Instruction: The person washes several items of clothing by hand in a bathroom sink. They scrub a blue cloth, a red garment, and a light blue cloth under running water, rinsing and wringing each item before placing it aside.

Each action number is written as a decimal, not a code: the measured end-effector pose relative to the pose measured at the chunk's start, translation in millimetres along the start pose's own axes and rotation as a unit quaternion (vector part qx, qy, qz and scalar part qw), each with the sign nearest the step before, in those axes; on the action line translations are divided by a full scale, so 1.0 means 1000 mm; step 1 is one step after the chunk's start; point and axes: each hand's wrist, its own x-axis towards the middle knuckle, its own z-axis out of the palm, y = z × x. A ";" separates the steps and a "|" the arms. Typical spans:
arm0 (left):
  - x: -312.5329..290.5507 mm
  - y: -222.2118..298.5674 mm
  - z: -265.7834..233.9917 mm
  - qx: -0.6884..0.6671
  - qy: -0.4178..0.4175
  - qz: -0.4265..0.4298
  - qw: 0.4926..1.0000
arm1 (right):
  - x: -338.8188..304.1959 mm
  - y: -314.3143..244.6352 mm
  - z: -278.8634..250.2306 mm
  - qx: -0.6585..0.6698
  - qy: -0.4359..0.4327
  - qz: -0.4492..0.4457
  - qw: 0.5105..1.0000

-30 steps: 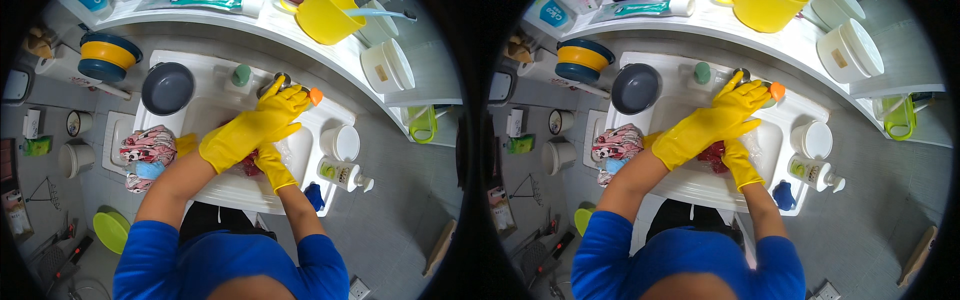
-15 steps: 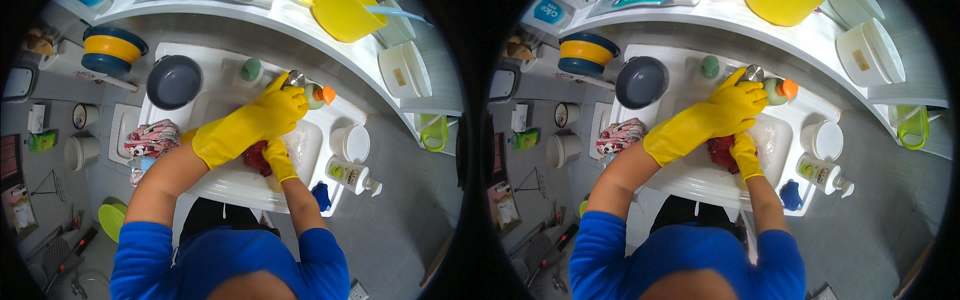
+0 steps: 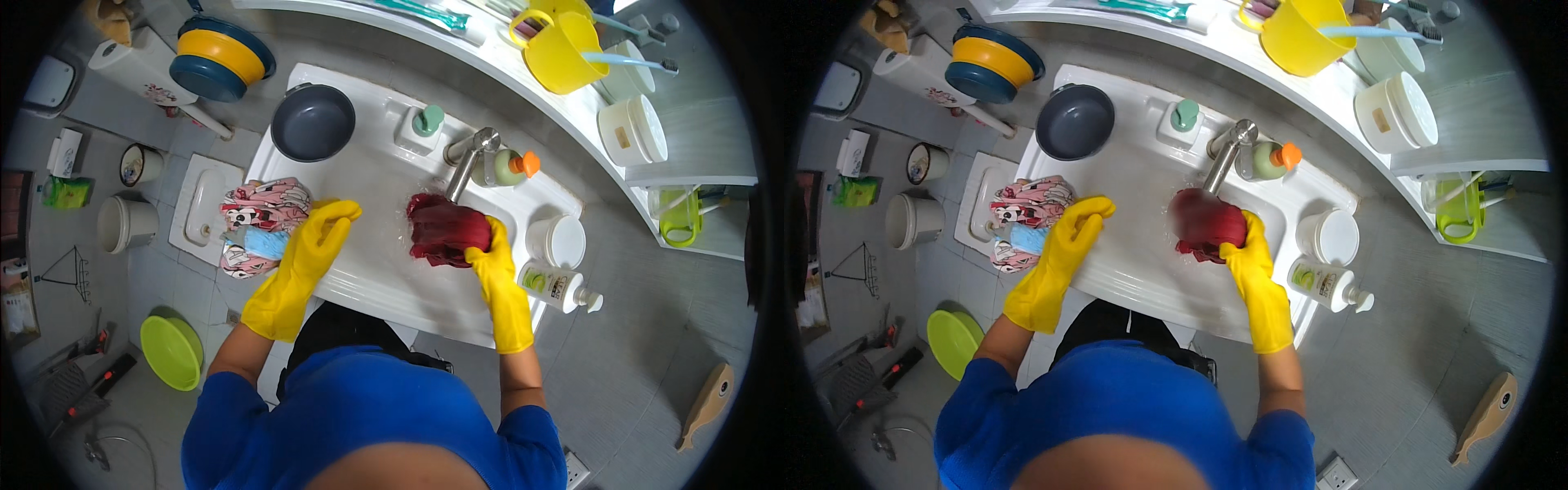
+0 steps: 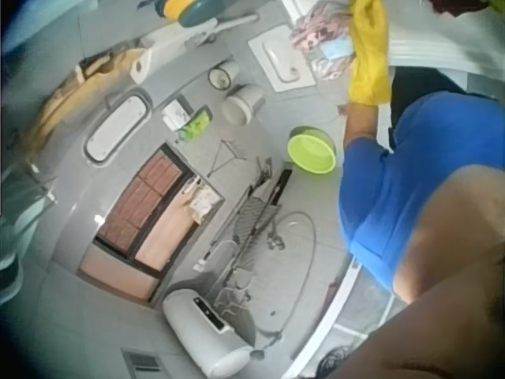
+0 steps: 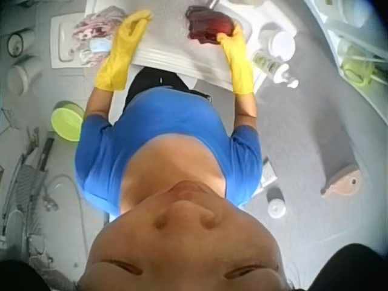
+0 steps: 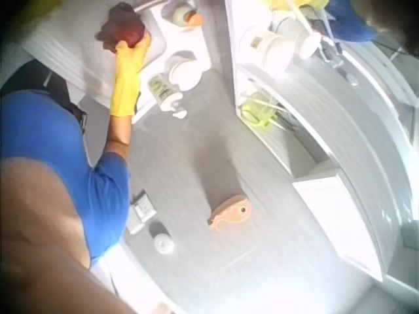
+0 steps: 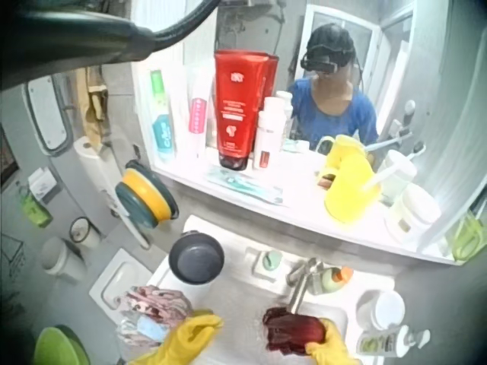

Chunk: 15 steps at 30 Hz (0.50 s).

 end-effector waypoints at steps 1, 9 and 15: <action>-0.006 -0.004 0.000 -0.025 0.005 0.010 1.000 | 0.003 0.005 0.013 -0.020 -0.017 -0.038 0.999; -0.024 0.015 -0.007 0.105 -0.017 0.020 0.994 | 0.023 0.043 0.060 -0.048 -0.057 0.102 0.992; -0.017 0.028 0.008 0.227 -0.086 0.055 0.969 | -0.026 -0.011 0.012 0.204 -0.018 0.016 0.979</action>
